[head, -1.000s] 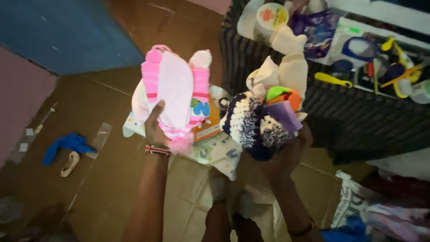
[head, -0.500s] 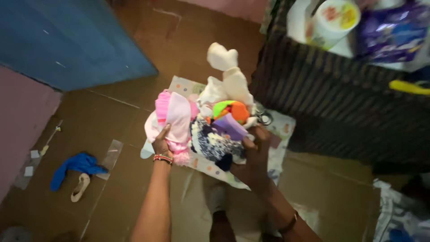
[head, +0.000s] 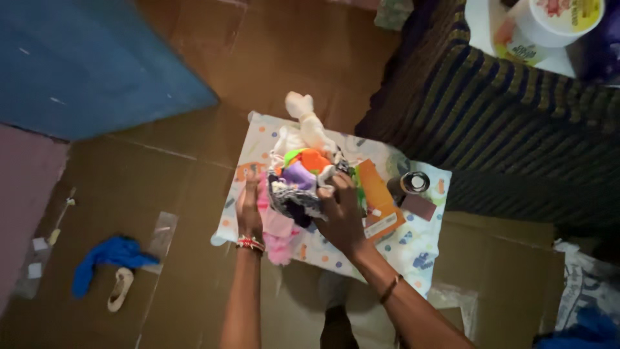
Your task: The person removes toiletries, containers, scissors, a notebook and other small items from a bedroom shelf and places them on a mat on the floor. They then take folded clothes from the shelf compartments and stack them on a pile beside a teddy bear.
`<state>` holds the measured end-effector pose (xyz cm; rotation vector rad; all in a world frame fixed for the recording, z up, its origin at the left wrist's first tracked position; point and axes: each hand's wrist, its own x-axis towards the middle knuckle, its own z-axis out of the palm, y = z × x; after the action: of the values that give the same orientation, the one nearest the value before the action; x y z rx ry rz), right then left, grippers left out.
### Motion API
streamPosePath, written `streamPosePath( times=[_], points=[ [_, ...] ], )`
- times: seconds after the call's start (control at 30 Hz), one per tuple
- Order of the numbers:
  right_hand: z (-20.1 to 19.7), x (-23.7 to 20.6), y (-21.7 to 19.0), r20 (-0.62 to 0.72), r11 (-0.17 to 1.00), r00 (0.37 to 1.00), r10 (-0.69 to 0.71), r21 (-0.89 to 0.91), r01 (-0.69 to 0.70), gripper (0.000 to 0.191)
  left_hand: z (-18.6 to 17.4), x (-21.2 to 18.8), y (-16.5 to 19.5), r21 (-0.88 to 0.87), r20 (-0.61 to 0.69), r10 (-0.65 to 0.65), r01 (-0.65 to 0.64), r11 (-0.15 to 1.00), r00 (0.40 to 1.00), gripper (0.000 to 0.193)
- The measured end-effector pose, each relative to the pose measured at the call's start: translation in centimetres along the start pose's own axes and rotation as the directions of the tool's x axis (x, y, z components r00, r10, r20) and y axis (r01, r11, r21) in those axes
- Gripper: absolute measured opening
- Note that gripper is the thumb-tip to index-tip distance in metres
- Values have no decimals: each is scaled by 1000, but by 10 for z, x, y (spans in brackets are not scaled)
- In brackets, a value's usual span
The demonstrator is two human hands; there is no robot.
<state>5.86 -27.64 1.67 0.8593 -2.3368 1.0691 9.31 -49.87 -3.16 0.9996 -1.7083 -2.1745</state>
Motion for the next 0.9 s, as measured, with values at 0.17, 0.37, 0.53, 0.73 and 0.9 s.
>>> streamPosePath(
  times=[0.17,0.37,0.53,0.73,0.9],
  points=[
    [41,-13,-8,81,1000,997,-12,-2,12,47,7,5,33,160,76,-157,143,977,985,52],
    [43,-36,-1,311,998,948,-65,19,62,50,-18,16,-50,39,7,107,-107,994,994,48],
    [45,-35,-5,389,998,921,21,-66,5,48,-19,20,-89,305,-15,187,-173,937,982,49],
    [17,-14,-17,389,997,920,59,-59,-38,46,-14,21,-75,389,0,194,-178,904,981,58],
    [-6,-17,-26,303,987,939,163,-59,-152,55,-18,24,-81,298,-39,234,-212,931,972,62]
  ],
)
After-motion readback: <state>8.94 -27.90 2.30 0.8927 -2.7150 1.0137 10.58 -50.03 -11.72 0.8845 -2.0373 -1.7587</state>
